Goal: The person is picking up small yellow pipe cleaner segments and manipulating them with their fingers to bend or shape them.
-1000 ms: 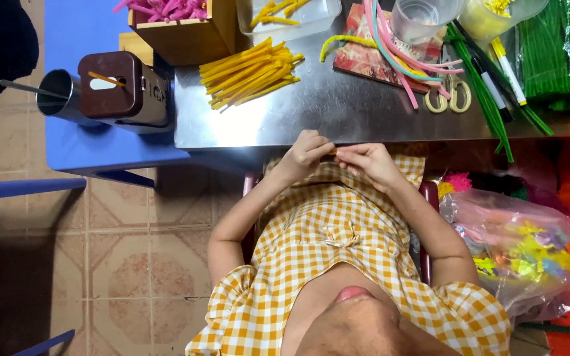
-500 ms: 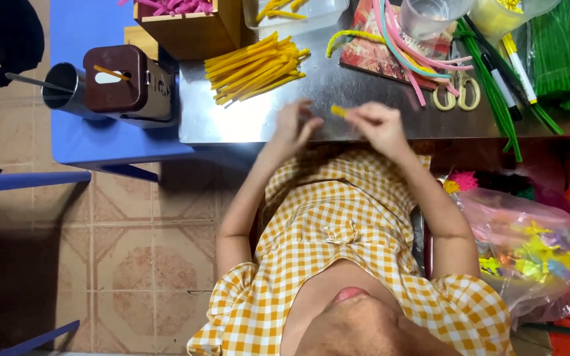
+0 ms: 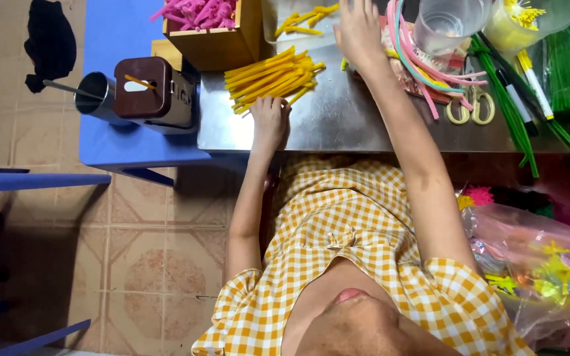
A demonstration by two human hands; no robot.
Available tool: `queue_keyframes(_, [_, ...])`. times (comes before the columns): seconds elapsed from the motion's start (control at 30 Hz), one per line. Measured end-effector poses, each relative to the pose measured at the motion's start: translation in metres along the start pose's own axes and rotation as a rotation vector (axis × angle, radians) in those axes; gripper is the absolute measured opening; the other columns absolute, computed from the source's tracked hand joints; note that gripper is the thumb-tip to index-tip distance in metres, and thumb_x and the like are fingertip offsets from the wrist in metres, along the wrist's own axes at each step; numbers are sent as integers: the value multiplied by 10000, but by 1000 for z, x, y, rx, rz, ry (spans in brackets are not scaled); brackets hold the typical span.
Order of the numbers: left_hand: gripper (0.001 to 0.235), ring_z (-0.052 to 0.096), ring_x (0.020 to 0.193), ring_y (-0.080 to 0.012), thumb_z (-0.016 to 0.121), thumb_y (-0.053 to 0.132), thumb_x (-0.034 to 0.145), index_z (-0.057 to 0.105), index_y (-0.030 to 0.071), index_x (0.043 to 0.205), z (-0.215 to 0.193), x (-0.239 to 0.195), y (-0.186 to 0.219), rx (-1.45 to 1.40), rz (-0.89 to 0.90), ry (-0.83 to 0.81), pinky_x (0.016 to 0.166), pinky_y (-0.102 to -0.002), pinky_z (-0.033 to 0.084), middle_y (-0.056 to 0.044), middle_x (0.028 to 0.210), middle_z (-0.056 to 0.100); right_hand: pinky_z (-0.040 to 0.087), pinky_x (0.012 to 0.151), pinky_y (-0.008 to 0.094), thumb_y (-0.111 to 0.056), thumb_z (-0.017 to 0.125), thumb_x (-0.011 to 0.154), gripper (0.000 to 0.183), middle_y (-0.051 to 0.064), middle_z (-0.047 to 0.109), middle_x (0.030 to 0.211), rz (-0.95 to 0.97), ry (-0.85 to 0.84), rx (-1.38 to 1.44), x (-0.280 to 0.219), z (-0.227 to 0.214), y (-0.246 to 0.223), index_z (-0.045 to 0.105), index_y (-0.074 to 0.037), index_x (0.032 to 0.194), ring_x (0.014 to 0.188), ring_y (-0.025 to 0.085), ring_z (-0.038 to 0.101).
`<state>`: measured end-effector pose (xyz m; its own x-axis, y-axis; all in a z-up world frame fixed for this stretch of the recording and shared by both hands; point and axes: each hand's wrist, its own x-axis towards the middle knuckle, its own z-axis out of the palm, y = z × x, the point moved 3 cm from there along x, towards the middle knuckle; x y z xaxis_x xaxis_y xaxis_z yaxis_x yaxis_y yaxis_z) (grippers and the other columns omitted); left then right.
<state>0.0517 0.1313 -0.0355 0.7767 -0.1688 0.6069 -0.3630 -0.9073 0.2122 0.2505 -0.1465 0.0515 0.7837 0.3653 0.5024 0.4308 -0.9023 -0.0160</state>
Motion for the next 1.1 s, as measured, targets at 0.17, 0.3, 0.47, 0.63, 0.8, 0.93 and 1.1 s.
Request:
queue_keyframes(0.17, [94,552,1014,-423,769,103,1148,748,42,1079,-2,2,10,52,55,42,824,-591,403,-214,1131,616,583,1241,658,-105,816,1315,191,302,715,1561,-8,6,501,-91,-71,-28,926,18,1412,1498,500,681])
queue_keyframes(0.3, [206,584,1058,-409,613,-132,1124,663,61,1176,14,-9,40,-421,-130,-148,924,-533,422,-187,1168,646,473,1308,578,-56,803,1320,190,212,830,1465,43,121,698,-153,-93,-33,939,45,1405,1437,424,723])
queue_keyframes(0.47, [138,683,886,-36,650,310,1381,676,178,1409,61,-51,138,-1646,-811,-289,765,-212,661,88,1110,519,725,1130,453,-40,942,1230,443,236,899,1452,409,34,1246,-221,-71,-49,818,53,1646,1291,288,877])
queue_keyframes(0.63, [201,731,963,-121,761,267,1349,727,100,1456,42,-49,165,-1709,-649,-367,812,-325,661,-19,1126,632,793,976,414,-150,768,1362,300,244,938,1285,570,163,1346,-231,-116,-60,843,52,1569,1098,297,940])
queue_keyframes(0.8, [544,845,1190,-200,846,385,1333,714,151,1806,-14,5,153,-1325,-340,-410,1049,-424,737,-143,1402,820,760,736,431,-32,715,1382,283,309,800,1345,383,354,1143,-248,-154,-32,843,113,1589,839,273,839])
queue_keyframes(0.93, [496,838,1000,-56,971,181,1217,800,83,1672,-28,30,163,-1667,-346,-618,931,-281,752,-70,1295,893,701,817,418,60,916,1255,257,216,832,1212,283,333,920,-251,-180,-48,976,5,1499,999,300,842])
queue_keyframes(1.1, [414,681,760,-113,726,370,1344,936,59,1170,-60,48,170,-1630,-329,-719,786,-332,664,-51,789,743,691,711,318,115,1013,1161,224,105,923,1110,276,358,859,-247,-186,-56,1041,-43,1318,892,223,867])
